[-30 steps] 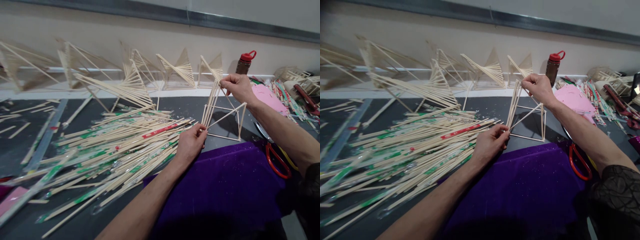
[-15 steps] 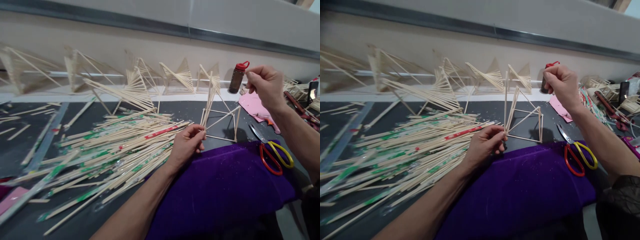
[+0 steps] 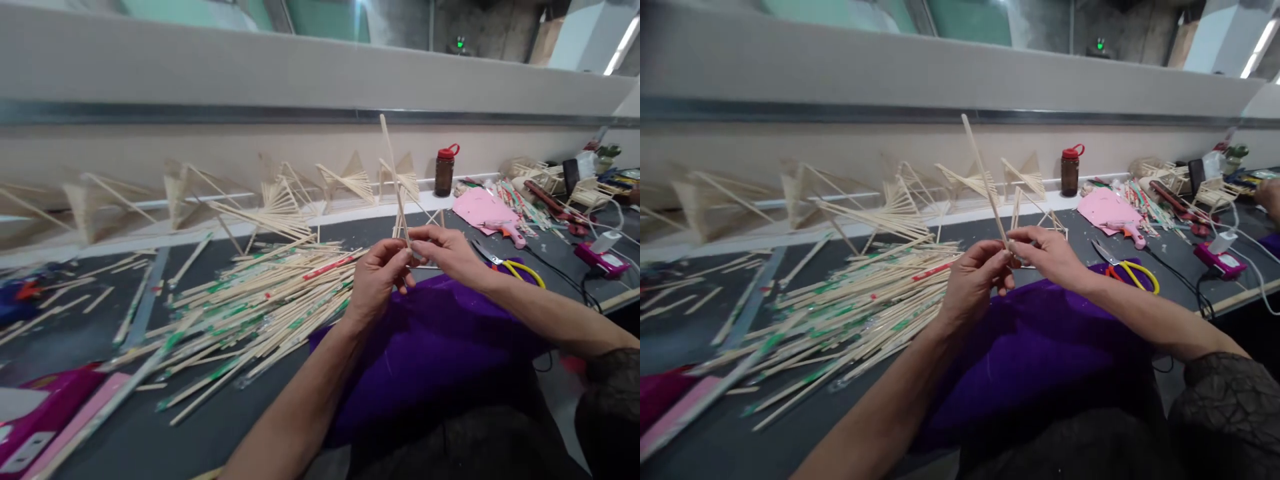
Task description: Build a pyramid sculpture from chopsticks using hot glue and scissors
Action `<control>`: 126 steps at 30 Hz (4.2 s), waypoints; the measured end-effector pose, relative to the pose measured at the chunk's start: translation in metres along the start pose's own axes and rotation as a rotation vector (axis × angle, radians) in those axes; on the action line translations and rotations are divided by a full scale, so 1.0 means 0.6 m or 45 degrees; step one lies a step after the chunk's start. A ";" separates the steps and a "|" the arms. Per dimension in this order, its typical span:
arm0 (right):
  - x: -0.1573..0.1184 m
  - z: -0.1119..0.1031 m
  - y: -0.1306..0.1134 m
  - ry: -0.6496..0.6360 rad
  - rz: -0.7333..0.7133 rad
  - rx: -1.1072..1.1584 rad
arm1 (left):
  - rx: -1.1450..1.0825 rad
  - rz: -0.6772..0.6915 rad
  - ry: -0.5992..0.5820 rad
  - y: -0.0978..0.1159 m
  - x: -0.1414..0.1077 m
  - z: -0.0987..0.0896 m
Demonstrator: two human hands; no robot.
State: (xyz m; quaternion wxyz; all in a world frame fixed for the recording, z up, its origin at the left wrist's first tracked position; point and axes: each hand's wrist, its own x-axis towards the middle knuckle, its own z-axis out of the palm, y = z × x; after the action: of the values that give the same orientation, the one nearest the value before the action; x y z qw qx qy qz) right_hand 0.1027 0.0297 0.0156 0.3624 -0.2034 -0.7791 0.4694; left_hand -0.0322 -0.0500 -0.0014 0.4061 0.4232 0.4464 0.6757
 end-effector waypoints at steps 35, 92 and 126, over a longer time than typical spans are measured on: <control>-0.015 -0.015 0.065 -0.332 -0.673 -1.165 | 0.230 -0.623 -0.433 -0.032 0.011 -0.042; -0.086 -0.078 0.014 -0.128 0.080 -0.530 | 0.030 -0.073 0.172 0.001 0.003 -0.032; -0.060 -0.031 0.097 -0.341 -0.129 -0.809 | 0.491 -0.054 -0.003 -0.041 0.004 -0.030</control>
State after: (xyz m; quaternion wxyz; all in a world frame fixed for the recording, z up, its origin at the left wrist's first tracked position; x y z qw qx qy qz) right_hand 0.1391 0.0447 -0.0432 0.1984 -0.2037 -0.9360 0.2074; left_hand -0.0456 -0.0455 -0.0287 0.3320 0.4845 0.5760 0.5685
